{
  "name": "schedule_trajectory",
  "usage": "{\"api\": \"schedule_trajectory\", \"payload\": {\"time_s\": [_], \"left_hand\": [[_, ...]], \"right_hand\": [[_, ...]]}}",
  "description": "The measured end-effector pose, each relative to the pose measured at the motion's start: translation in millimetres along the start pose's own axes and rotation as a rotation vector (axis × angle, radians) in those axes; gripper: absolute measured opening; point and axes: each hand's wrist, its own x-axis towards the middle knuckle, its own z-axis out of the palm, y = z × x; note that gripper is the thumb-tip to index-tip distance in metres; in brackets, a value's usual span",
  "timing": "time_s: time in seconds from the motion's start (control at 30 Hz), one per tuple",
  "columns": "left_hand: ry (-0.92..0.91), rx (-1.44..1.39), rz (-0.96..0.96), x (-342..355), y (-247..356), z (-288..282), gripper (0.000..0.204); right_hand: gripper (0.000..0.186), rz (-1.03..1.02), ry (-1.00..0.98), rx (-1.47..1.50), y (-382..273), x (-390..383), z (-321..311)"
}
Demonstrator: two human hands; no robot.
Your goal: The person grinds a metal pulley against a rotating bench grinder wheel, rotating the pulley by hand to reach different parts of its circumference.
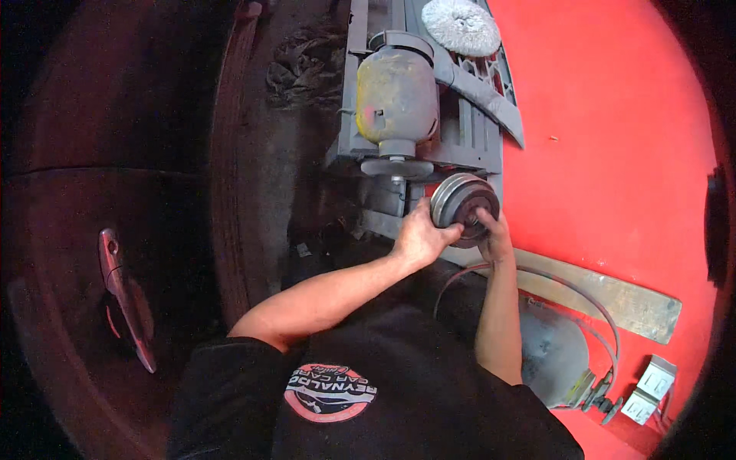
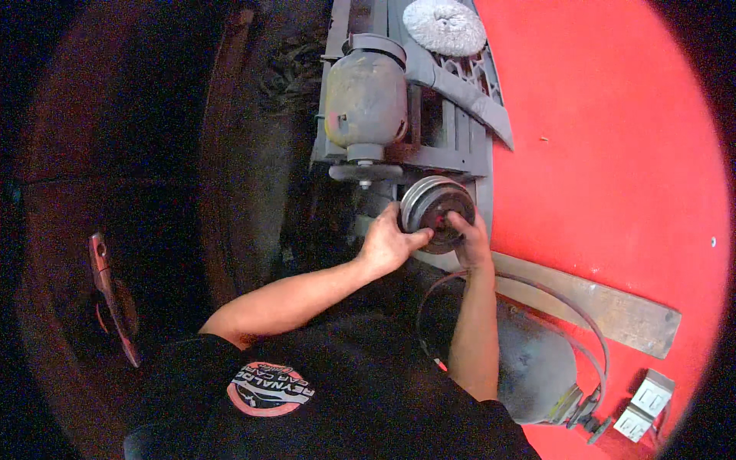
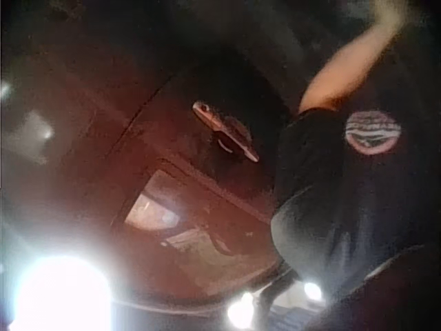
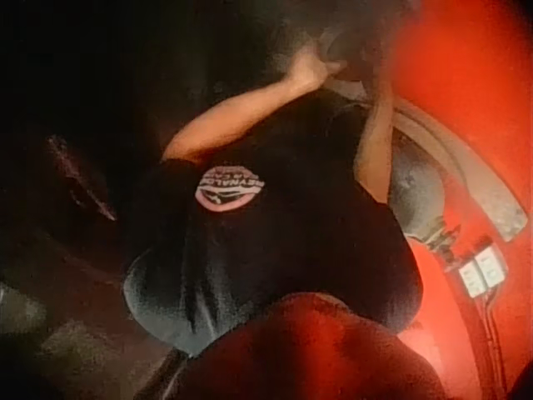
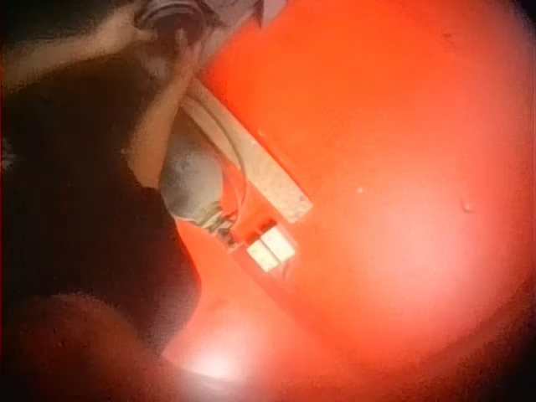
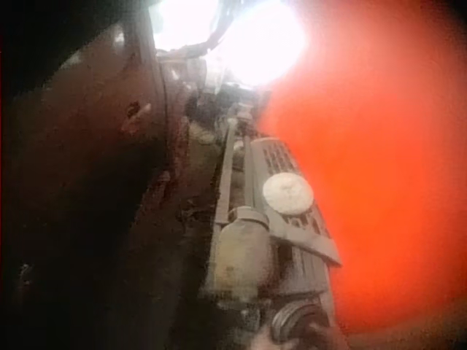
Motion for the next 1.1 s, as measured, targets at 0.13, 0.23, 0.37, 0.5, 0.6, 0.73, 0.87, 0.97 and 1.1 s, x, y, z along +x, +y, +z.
{"api": "schedule_trajectory", "payload": {"time_s": [0.13,0.23,0.37,0.5,0.6,0.73,0.87,0.97,1.1], "left_hand": [[-0.062,-0.360,-0.221,-3,-36,-1,0.066],[-0.008,-0.454,-0.395,-5,-35,-4,0.065],[-0.017,-0.111,-0.358,4,-27,-6,0.071],[0.066,-0.046,-0.293,2,-27,1,0.072],[0.115,-0.225,-0.215,17,-25,9,0.064],[-0.089,-0.339,-0.052,1,2,19,0.053],[-0.235,0.000,0.234,-6,42,15,0.040],[-0.497,-0.150,0.232,-13,72,4,0.039],[-0.513,-0.144,0.266,-25,89,-8,0.028]], "right_hand": [[0.045,0.017,0.051,0.240,15,21,29],[0.040,0.122,0.108,0.341,41,23,40],[0.036,0.162,0.156,0.507,54,20,40],[0.036,0.115,0.145,0.530,55,17,43],[0.043,0.054,0.186,0.521,50,31,38],[0.055,-0.169,0.086,0.800,25,5,53],[0.056,-0.358,0.081,0.902,2,-23,58],[0.056,-0.361,0.084,0.956,-6,-55,61],[0.052,-0.387,0.113,1.039,-11,-81,83]]}}
